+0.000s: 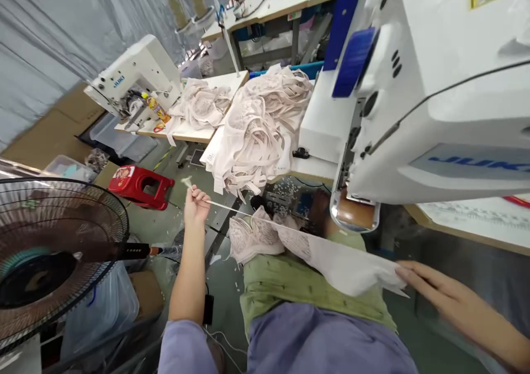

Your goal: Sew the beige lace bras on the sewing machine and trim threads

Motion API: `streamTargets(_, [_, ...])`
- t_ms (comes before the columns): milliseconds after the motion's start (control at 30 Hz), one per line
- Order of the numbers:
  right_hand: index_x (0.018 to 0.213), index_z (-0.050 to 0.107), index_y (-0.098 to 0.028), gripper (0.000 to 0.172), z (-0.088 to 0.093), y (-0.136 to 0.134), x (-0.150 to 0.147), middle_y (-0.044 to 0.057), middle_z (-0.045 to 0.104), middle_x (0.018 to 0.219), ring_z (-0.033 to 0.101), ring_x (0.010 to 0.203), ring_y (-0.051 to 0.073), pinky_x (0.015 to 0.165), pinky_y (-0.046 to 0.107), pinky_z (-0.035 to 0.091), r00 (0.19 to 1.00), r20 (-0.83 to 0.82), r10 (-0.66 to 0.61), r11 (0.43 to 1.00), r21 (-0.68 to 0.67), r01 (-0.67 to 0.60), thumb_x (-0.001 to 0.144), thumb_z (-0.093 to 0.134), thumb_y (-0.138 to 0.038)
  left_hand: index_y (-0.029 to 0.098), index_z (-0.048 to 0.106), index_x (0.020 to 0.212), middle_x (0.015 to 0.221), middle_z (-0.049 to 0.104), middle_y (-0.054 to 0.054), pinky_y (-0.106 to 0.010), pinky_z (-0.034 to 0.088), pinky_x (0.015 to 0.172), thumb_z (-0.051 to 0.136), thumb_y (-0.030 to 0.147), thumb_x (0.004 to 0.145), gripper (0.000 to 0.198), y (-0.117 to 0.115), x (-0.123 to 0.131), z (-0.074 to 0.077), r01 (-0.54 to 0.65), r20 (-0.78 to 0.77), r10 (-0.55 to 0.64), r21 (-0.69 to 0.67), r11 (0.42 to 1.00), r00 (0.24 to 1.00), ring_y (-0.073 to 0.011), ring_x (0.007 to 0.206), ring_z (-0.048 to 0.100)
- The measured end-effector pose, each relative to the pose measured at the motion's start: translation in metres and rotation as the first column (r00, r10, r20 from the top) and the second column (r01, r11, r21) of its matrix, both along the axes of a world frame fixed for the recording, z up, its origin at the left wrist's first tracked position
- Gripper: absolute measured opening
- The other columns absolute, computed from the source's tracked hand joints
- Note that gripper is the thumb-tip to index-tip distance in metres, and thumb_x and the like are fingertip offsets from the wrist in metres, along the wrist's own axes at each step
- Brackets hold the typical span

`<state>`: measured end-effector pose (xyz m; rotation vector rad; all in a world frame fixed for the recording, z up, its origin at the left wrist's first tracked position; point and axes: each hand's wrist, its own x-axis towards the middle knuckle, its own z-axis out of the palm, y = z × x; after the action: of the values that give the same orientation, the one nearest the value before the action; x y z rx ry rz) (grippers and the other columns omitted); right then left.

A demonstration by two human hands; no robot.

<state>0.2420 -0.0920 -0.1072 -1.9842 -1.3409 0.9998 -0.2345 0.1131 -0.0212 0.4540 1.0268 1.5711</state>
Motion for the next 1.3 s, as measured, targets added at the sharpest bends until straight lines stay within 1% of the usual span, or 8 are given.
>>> streamTargets(200, [0.093,0.052,-0.030,0.045,-0.009,-0.006,-0.011,0.012,0.068,0.076,0.061,0.063,0.023,0.062,0.040,0.050,0.851,-0.165,-0.498,0.858,0.046,0.511,0.067,0.073,-0.061,0.017,0.058,0.081,0.051,0.031,0.011,-0.017,0.029,0.046,0.053,0.038,0.100,0.028,-0.014,0.030,-0.018,0.159,0.007,-0.159,-0.032,0.987,0.987,-0.0037,0.040,0.028])
streamTargets(367, [0.096,0.066,-0.025,0.031,0.001,0.006,-0.038,0.015,0.073,0.102,0.069,0.089,0.027,0.078,0.040,0.052,0.987,-0.160,-0.031,0.997,0.058,0.041,0.087,0.057,-0.053,0.015,0.061,0.072,0.046,0.026,0.012,-0.019,0.023,0.044,0.077,0.042,0.079,0.032,-0.050,0.123,-0.030,0.500,-0.066,-0.509,-0.117,0.858,0.858,-0.0038,0.040,0.022])
streamTargets(567, [0.102,0.072,-0.019,0.035,0.020,0.039,-0.055,0.007,0.075,0.090,0.063,0.068,0.016,0.063,0.028,0.047,0.948,-0.218,0.232,0.965,0.177,-0.195,0.092,0.053,-0.047,0.013,0.070,0.071,0.053,0.049,0.006,-0.020,0.024,0.050,0.082,0.032,0.072,0.023,-0.092,0.212,-0.032,0.742,-0.298,-0.782,-0.260,0.618,0.547,-0.0053,0.049,0.034])
streamTargets(700, [0.104,0.070,-0.016,0.044,0.037,0.045,-0.049,0.004,0.071,0.080,0.057,0.060,0.012,0.056,0.024,0.042,0.887,-0.394,0.242,0.968,0.161,-0.192,0.088,0.058,-0.055,0.016,0.066,0.069,0.059,0.051,0.004,-0.023,0.030,0.054,0.068,0.034,0.081,0.022,-0.104,0.236,-0.022,0.788,-0.685,-0.716,-0.365,0.496,0.133,-0.0087,0.056,0.039])
streamTargets(933, [0.088,0.072,-0.020,0.022,0.044,0.052,-0.027,0.003,0.074,0.083,0.063,0.073,0.016,0.065,0.025,0.040,0.865,-0.189,0.465,0.885,0.089,-0.456,0.091,0.057,-0.036,0.020,0.067,0.077,0.064,0.058,0.002,-0.026,0.037,0.061,0.060,0.034,0.087,0.019,-0.095,0.243,-0.026,0.807,-0.798,-0.560,-0.472,0.355,-0.221,-0.0133,0.063,0.052])
streamTargets(1100, [0.087,0.065,-0.020,0.024,0.005,0.057,-0.021,0.003,0.069,0.083,0.060,0.075,0.017,0.068,0.028,0.042,0.974,-0.189,0.128,0.983,0.154,-0.099,0.092,0.054,-0.040,0.018,0.068,0.103,0.118,0.065,-0.014,-0.047,0.040,0.106,0.068,0.040,0.083,0.029,-0.107,0.243,-0.071,0.710,-0.802,-0.590,-0.359,0.606,0.097,-0.0309,0.122,0.053])
streamTargets(1200, [0.091,0.056,-0.021,0.028,-0.012,0.053,-0.036,0.002,0.063,0.083,0.056,0.072,0.016,0.066,0.027,0.045,0.875,-0.420,-0.239,0.924,0.179,0.338,0.095,0.049,-0.048,0.020,0.070,0.102,0.115,0.069,-0.013,-0.056,0.033,0.114,0.077,0.053,0.074,0.044,-0.135,0.253,-0.104,0.888,-0.303,-0.938,-0.368,0.276,0.166,-0.0322,0.124,0.055])
streamTargets(1300, [0.094,0.052,-0.022,0.027,-0.016,0.042,-0.059,0.001,0.058,0.080,0.054,0.069,0.015,0.064,0.028,0.045,0.863,-0.397,-0.313,0.874,0.236,0.426,0.097,0.047,-0.048,0.020,0.071,0.109,0.114,0.071,-0.014,-0.049,0.045,0.106,0.060,0.079,0.075,0.069,-0.150,0.270,-0.123,0.946,-0.106,-0.982,-0.269,0.180,0.156,-0.0291,0.116,0.064])
